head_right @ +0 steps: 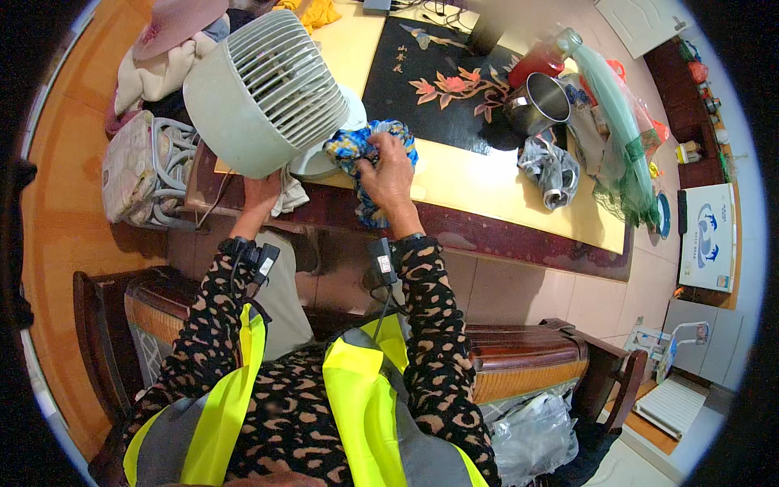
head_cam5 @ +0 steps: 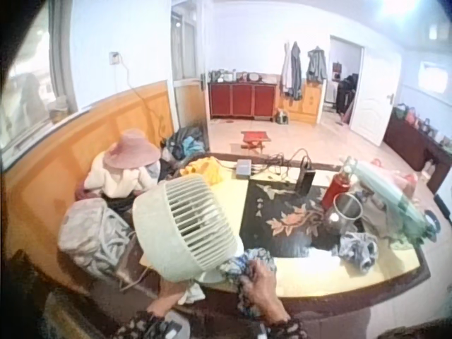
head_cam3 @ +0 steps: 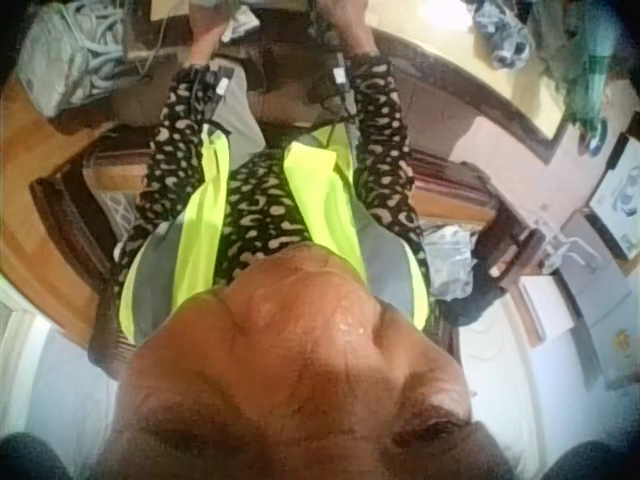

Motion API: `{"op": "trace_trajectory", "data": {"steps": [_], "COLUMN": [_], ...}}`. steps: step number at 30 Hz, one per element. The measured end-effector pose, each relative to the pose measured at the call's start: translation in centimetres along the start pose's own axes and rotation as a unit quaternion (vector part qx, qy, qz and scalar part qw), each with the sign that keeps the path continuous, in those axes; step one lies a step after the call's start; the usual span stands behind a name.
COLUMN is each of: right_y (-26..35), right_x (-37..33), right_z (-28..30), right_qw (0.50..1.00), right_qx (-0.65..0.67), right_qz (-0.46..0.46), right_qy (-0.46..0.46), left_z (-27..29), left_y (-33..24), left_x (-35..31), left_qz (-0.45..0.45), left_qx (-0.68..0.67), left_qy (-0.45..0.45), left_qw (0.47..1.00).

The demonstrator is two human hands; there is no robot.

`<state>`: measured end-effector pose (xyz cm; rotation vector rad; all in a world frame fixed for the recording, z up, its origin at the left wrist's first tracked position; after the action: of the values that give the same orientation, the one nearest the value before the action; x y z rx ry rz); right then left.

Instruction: The person wipes a window sill and a cluttered table using cloths. They move a plastic container and a yellow plastic bag aside, then wipe the table surface and a small white fan. The person continues wiping the fan and surrounding table area with different cloths.

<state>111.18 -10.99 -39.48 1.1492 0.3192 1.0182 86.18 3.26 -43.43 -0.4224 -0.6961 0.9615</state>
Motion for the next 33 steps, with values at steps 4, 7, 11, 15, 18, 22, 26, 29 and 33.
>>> {"op": "trace_trajectory", "data": {"steps": [4, 7, 11, 15, 18, 22, 26, 29, 33], "right_y": [0.0, 2.1, 3.6, 4.9, 3.9, 3.1, 3.3, 2.1, 0.4], "right_x": [1.7, 3.5, 6.0, 6.1, 5.0, 4.6, 6.3, 6.8, 4.6], "right_z": [4.0, 10.3, 13.0, 14.3, 14.7, 14.2, 11.2, 5.3, -5.2], "right_qw": [0.982, 0.951, 0.968, 0.988, 0.935, 0.942, 0.898, 0.957, 0.989], "right_qx": [0.141, 0.306, -0.243, 0.145, 0.324, 0.292, 0.435, 0.283, 0.032], "right_qz": [-0.124, -0.050, -0.034, -0.048, -0.142, -0.159, -0.065, -0.039, 0.077], "right_qy": [0.015, 0.015, 0.045, 0.034, -0.015, -0.049, -0.013, 0.053, 0.126], "left_z": [0.4, 0.3, 0.1, -0.2, -0.6, -0.6, 0.1, 0.7, 1.2], "left_y": [-0.7, -0.4, -0.4, -0.3, 0.4, 0.6, -0.2, -1.5, -2.5], "left_x": [-0.3, -0.3, 0.2, 0.5, 0.5, 0.5, 0.4, 0.0, -0.4], "left_qz": [-0.044, -0.028, -0.035, -0.048, -0.032, -0.030, -0.027, -0.053, -0.085], "left_qx": [0.033, 0.003, 0.002, 0.000, -0.052, -0.026, -0.033, 0.033, 0.080], "left_qy": [-0.011, -0.005, -0.002, -0.007, -0.004, 0.002, 0.002, 0.007, 0.002], "left_qw": [0.998, 1.000, 0.999, 0.999, 0.998, 0.999, 0.999, 0.998, 0.993]}}
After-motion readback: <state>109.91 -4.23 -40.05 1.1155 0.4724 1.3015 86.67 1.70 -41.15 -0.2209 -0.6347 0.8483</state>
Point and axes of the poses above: each hand's wrist, its own x-axis towards the middle knuckle, its own z-axis out of the back of the hand, y = z × x, the point moved 8 cm from there along x, towards the middle knuckle, and after that the axes turned 9 degrees about x, right-handed, at the moved point
